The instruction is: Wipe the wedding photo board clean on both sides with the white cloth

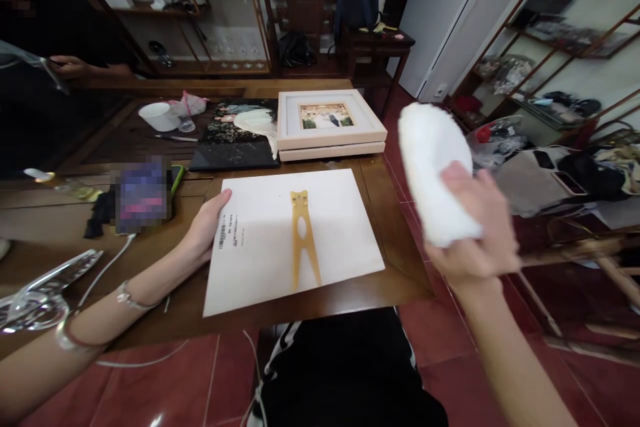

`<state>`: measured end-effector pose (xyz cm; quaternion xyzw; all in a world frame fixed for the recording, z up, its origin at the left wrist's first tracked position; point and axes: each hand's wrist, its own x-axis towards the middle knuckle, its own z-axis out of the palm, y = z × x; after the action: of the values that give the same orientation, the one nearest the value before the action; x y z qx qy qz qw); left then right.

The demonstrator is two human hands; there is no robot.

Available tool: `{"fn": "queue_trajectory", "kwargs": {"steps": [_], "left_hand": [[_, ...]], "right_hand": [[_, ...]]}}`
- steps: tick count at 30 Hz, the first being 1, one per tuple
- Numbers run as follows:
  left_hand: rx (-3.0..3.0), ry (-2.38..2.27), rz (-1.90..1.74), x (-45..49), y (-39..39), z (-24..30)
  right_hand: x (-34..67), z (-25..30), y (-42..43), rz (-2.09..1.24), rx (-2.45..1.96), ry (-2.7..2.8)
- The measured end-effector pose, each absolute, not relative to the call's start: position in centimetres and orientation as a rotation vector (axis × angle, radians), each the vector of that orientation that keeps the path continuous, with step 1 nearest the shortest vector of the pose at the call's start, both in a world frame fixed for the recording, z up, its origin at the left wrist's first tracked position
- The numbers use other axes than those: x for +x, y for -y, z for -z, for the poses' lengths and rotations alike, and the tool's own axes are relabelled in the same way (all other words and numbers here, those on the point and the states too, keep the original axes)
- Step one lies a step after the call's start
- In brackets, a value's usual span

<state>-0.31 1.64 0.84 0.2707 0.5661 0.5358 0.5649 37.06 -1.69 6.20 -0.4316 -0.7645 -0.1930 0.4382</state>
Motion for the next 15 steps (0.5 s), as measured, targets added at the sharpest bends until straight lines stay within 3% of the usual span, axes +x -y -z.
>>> {"fn": "queue_trajectory", "kwargs": {"steps": [6,11,15], "left_hand": [[0.7,-1.323,-1.26,-0.7,-1.8,-0.3],[0.701,-1.378,-1.23,-0.9,-2.0,-0.3],[0.78,-1.365,-1.191,-0.9,-2.0,-0.6]], "right_hand": [[31.2,-2.7,0.8,0.257,-0.671,2.358],[29.8,-1.0,1.3,-0.016,-0.721,2.437],[30.0,-0.8,1.6,-0.035,-0.764,2.457]]}}
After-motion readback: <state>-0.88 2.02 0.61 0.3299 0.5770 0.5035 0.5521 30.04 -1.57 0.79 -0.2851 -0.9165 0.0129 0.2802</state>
